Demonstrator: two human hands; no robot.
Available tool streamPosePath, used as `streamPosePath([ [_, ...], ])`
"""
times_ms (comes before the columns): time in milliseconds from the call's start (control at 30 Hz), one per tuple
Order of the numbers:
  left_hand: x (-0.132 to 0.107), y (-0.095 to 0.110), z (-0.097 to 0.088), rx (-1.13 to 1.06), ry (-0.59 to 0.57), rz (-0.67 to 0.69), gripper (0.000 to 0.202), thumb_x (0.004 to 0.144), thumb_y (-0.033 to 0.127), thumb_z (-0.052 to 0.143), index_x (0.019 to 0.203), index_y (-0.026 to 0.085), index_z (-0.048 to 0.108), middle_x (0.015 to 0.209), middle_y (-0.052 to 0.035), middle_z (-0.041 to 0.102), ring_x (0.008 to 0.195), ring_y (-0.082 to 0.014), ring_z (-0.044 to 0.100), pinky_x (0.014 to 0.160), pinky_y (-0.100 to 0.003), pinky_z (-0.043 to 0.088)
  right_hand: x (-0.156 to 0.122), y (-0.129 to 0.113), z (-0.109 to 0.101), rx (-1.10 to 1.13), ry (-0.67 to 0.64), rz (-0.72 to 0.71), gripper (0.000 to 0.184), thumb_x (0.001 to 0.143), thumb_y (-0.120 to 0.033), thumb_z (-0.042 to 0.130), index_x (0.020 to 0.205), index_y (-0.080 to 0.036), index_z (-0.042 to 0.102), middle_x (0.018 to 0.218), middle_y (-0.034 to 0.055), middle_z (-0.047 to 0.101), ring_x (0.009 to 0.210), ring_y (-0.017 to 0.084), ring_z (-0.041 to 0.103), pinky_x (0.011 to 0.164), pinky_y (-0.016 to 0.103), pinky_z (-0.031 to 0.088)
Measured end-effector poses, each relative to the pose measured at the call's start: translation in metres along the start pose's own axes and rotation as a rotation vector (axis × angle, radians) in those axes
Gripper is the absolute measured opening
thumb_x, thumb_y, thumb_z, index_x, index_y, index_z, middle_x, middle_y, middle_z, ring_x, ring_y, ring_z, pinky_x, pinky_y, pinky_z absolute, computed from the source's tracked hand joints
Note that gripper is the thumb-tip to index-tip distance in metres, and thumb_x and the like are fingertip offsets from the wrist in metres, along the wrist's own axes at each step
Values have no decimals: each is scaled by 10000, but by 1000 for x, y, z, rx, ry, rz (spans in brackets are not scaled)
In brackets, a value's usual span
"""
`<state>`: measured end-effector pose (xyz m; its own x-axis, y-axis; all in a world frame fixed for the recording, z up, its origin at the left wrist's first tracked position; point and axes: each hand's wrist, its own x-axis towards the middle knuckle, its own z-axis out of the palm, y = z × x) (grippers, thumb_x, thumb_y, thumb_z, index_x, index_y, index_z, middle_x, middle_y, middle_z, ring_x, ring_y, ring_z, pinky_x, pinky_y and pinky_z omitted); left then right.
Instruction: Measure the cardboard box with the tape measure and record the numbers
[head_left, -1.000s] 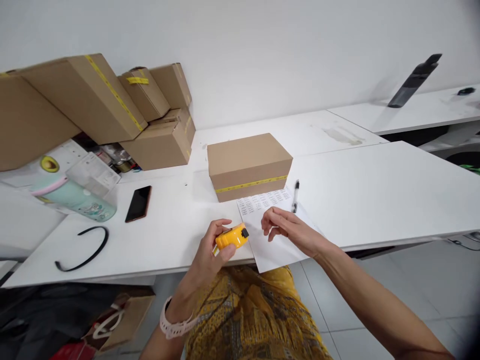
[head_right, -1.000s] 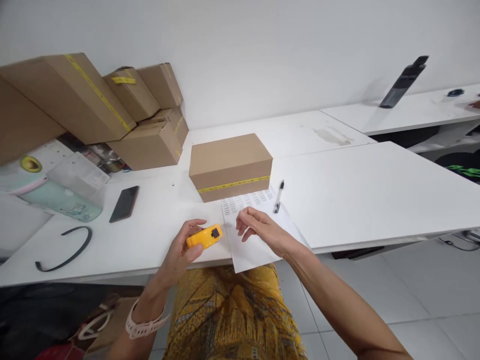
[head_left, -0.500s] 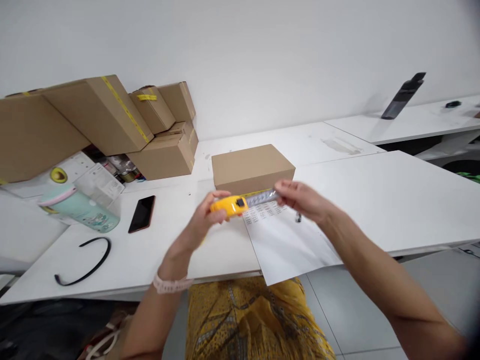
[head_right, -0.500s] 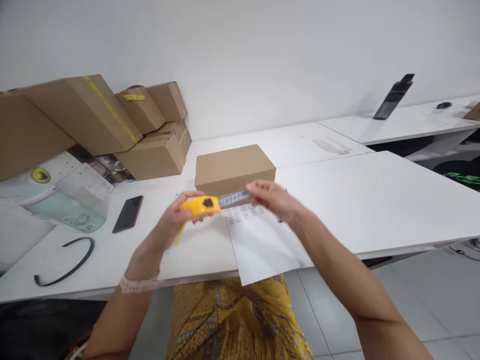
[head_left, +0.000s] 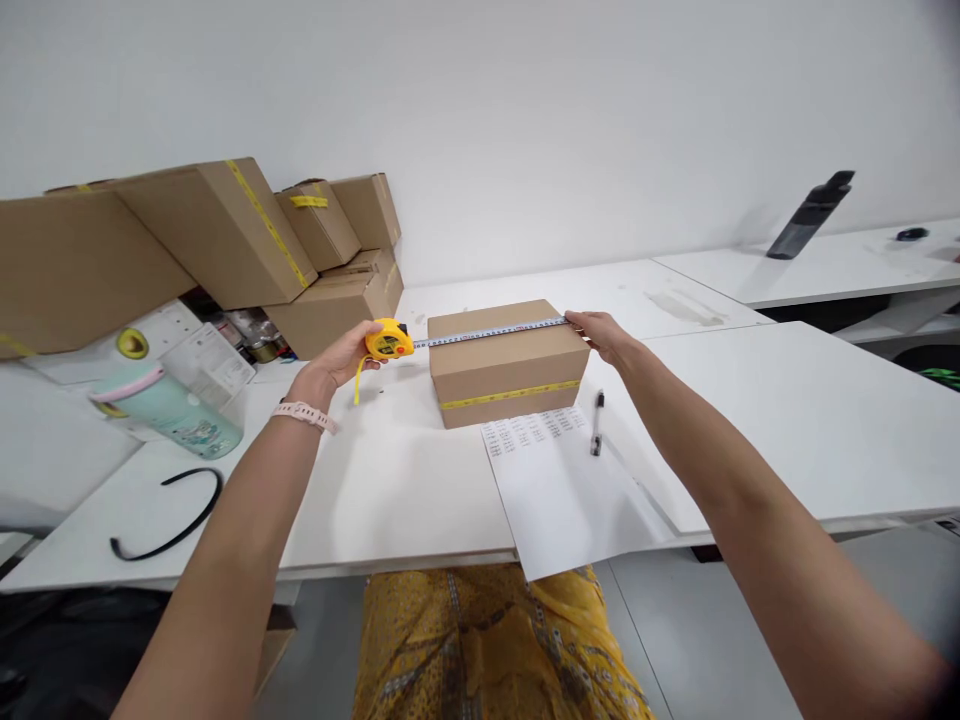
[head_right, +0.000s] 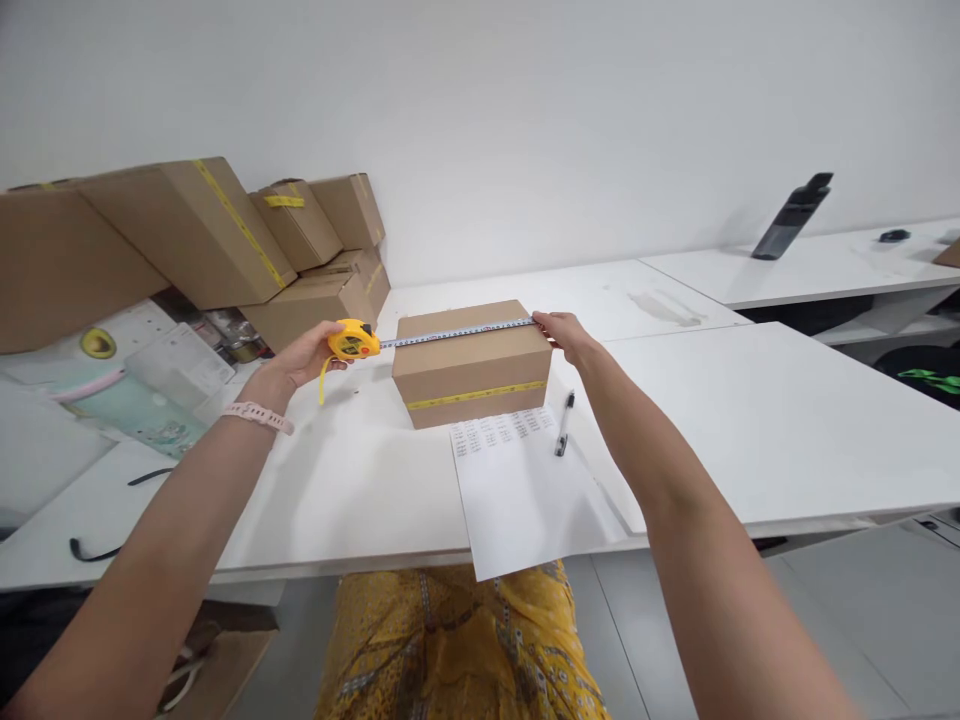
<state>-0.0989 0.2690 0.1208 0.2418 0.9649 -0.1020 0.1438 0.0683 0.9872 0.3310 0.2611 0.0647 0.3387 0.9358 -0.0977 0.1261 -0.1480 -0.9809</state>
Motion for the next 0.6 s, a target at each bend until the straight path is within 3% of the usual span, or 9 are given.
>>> streamPosePath([
  [333,10,-14,8,14,-80,18,545,726,559,701,1117,180,673,1027,-89,747,731,-176,632,613,-278,448,2,-2,18,-97,45,14,252,775,-364,783,858,-169,647,883,72,694,754,170,608,585,265,453],
  [600,8,-10,3,28,-135,23,555,730,563,706,1138,188,678,1084,-88,728,795,-191,634,626,-278,447,-4,-5,19,-146,91,47,270,817,-379,770,742,-183,601,799,45,653,693,142,552,553,262,392],
])
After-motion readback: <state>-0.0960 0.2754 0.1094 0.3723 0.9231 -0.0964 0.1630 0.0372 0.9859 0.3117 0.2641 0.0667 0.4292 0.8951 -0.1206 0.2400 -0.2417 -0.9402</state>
